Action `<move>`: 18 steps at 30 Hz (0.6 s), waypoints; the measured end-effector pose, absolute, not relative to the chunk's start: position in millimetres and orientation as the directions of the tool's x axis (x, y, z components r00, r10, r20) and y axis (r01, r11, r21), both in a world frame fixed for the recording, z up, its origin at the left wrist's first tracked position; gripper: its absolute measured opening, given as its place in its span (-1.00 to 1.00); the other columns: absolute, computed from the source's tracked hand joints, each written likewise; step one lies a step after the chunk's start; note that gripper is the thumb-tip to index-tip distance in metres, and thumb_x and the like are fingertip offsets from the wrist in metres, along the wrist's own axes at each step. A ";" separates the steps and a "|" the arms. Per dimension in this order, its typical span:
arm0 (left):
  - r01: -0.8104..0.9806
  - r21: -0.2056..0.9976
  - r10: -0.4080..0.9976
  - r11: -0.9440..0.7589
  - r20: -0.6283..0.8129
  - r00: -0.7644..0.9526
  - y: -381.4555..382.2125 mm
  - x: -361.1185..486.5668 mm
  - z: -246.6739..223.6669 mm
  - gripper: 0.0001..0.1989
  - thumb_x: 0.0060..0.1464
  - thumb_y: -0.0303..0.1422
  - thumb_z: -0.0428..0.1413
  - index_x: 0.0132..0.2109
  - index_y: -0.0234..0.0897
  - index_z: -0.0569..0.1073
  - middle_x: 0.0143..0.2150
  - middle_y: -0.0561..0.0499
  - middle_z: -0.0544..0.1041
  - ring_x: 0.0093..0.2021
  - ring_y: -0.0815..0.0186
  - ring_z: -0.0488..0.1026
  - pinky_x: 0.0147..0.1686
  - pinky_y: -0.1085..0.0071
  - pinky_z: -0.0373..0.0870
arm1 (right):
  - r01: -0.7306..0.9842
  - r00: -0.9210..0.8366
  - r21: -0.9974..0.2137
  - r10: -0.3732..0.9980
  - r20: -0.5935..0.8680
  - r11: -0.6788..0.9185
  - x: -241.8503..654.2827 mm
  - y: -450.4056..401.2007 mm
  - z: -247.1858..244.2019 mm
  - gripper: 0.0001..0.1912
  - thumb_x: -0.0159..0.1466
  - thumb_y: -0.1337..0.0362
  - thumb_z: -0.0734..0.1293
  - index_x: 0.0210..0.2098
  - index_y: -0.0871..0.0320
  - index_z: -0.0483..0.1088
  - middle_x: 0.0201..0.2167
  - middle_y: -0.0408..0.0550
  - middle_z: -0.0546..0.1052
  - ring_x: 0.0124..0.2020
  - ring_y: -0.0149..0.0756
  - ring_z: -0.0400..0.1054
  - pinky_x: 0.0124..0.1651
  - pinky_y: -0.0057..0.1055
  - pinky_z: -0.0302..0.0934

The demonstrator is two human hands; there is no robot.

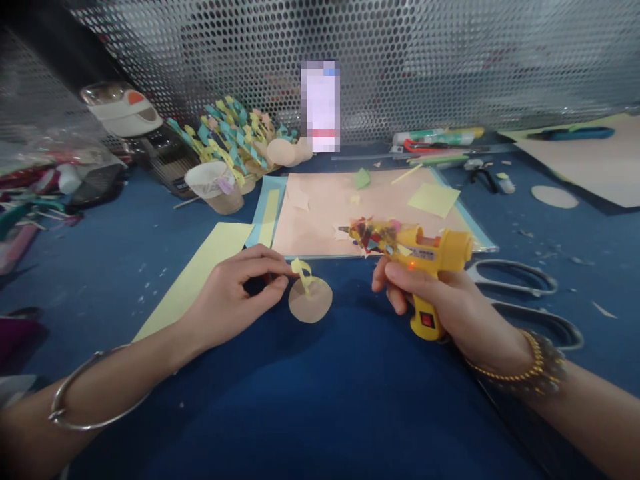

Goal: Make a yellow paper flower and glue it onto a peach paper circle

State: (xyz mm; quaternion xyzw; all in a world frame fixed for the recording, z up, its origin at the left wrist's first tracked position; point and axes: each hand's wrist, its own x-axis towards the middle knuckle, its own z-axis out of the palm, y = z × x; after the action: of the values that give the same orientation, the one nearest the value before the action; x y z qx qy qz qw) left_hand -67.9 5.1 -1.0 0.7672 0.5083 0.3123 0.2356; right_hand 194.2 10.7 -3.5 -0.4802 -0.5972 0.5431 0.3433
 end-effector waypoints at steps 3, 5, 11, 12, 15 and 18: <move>0.620 0.677 0.918 -0.396 0.276 0.284 5.7 -68.1 -0.9 -0.83 0.05 -0.49 0.07 -0.27 -0.23 0.55 -0.26 -0.01 0.50 -0.34 0.38 0.43 -0.41 0.46 0.38 | 0.299 -0.304 -0.954 0.949 -0.086 0.009 197.1 7.6 -1.9 -0.74 0.23 0.02 0.25 -0.33 0.07 0.39 -0.58 -0.19 0.38 -0.55 -0.38 0.22 -0.45 -0.43 0.15; 0.618 0.675 0.915 -0.403 0.292 0.278 5.9 -68.0 -0.6 -0.82 0.05 -0.50 0.06 -0.27 -0.23 0.55 -0.27 0.00 0.50 -0.35 0.39 0.42 -0.43 0.47 0.37 | 0.453 -0.350 -0.879 0.937 -0.020 0.150 200.5 4.1 1.1 -0.77 0.21 0.04 0.29 -0.23 0.02 0.36 -0.46 -0.15 0.43 -0.52 -0.34 0.26 -0.49 -0.41 0.16; 0.599 0.691 0.914 -0.405 0.316 0.254 4.1 -68.4 0.6 -0.82 0.05 -0.51 0.06 -0.29 -0.23 0.55 -0.29 0.00 0.50 -0.32 0.37 0.44 -0.39 0.47 0.39 | 0.816 -0.521 -0.282 0.853 0.023 0.505 210.9 -3.8 7.5 -0.64 0.05 0.15 0.38 -0.20 0.01 0.21 -0.29 -0.10 0.34 -0.49 -0.28 0.30 -0.52 -0.34 0.16; 0.596 0.694 0.914 -0.405 0.316 0.254 3.9 -68.5 0.4 -0.82 0.05 -0.51 0.06 -0.29 -0.23 0.55 -0.29 0.00 0.50 -0.32 0.37 0.44 -0.40 0.47 0.39 | 0.834 -0.520 -0.212 0.854 0.002 0.509 212.6 -4.3 6.5 -0.64 0.06 0.15 0.36 -0.19 0.01 0.21 -0.27 -0.09 0.32 -0.51 -0.30 0.30 -0.53 -0.34 0.14; 0.589 0.702 0.917 -0.400 0.308 0.255 3.9 -68.7 -0.4 -0.82 0.04 -0.51 0.06 -0.28 -0.22 0.55 -0.28 0.00 0.50 -0.32 0.37 0.44 -0.43 0.49 0.40 | 0.847 -0.528 -0.105 0.847 -0.064 0.521 217.6 -5.6 2.7 -0.77 0.11 0.16 0.30 -0.27 0.01 0.20 -0.31 -0.12 0.30 -0.59 -0.33 0.28 -0.58 -0.34 0.07; 0.585 0.711 0.921 -0.391 0.296 0.255 4.4 -68.7 -0.9 -0.81 0.04 -0.51 0.06 -0.28 -0.22 0.55 -0.28 0.00 0.50 -0.32 0.37 0.44 -0.40 0.48 0.41 | 0.841 -0.540 -0.104 0.835 -0.107 0.531 221.7 -7.5 2.9 -0.83 0.09 0.15 0.30 -0.37 0.00 0.21 -0.43 -0.16 0.33 -0.62 -0.31 0.28 -0.61 -0.33 0.03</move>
State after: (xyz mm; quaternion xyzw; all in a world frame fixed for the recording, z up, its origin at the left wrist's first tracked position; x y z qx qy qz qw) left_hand -68.7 4.4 -0.9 0.7557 0.4981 0.3525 0.2380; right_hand 221.7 -7.5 2.9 -0.4791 -0.8746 0.0714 -0.0223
